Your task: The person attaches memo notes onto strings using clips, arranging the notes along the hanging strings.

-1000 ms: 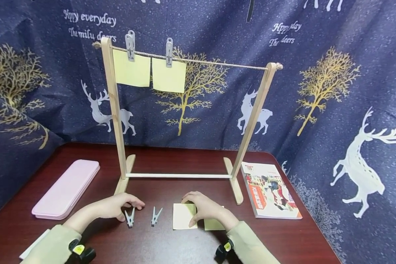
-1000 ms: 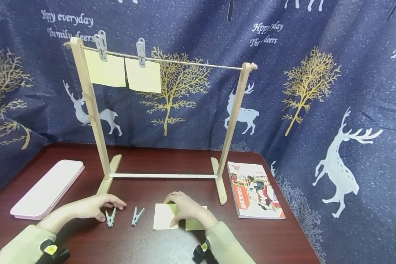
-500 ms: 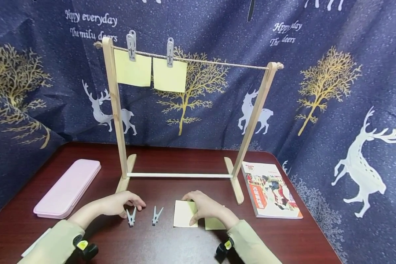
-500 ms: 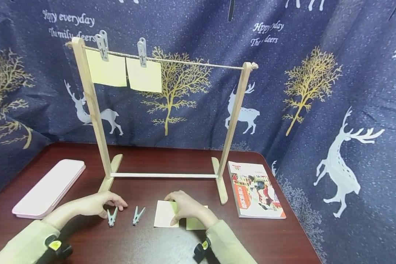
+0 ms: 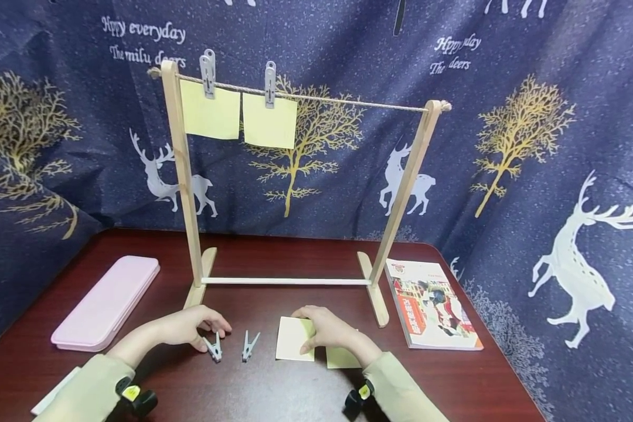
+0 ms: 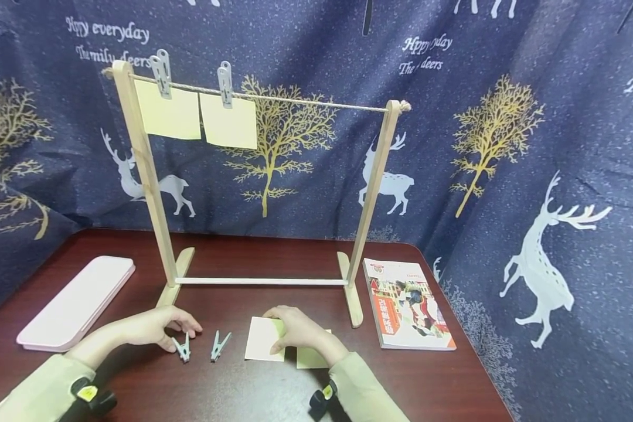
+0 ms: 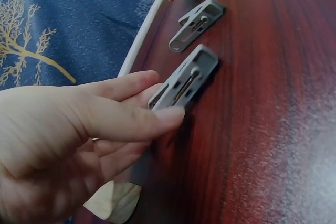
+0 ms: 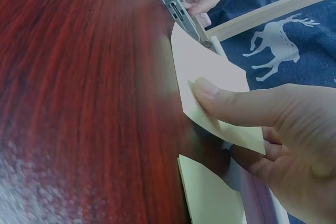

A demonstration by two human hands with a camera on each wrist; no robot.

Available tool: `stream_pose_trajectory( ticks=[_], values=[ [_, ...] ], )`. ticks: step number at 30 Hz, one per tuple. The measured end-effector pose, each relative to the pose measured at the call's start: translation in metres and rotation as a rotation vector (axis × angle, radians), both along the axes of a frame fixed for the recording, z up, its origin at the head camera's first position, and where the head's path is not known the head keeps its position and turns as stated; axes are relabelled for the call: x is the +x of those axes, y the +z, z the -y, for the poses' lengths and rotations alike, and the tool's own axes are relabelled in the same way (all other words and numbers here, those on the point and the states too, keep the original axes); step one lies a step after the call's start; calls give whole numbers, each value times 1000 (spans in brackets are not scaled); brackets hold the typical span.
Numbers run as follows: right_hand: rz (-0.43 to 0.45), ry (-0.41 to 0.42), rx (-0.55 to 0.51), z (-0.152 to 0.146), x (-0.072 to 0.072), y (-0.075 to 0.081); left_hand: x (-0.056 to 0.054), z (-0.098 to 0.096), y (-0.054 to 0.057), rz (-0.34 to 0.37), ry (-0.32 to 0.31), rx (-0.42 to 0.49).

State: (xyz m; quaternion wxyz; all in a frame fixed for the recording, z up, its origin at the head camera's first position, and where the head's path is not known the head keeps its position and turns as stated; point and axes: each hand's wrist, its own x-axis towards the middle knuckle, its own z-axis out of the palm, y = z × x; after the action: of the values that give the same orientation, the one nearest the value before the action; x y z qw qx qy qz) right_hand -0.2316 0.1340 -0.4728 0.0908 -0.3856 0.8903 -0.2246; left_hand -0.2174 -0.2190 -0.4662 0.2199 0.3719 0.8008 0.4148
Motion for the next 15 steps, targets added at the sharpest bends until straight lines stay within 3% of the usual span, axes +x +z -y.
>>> stream_pose_trajectory(
  ticks=[7,15],
  values=[
    [87,-31,-139,-3,-2,-1,0,0,5,47,-51,106],
    [80,-27,-184,-7,-3,-3,5,4,0,234,-41,217]
  ],
)
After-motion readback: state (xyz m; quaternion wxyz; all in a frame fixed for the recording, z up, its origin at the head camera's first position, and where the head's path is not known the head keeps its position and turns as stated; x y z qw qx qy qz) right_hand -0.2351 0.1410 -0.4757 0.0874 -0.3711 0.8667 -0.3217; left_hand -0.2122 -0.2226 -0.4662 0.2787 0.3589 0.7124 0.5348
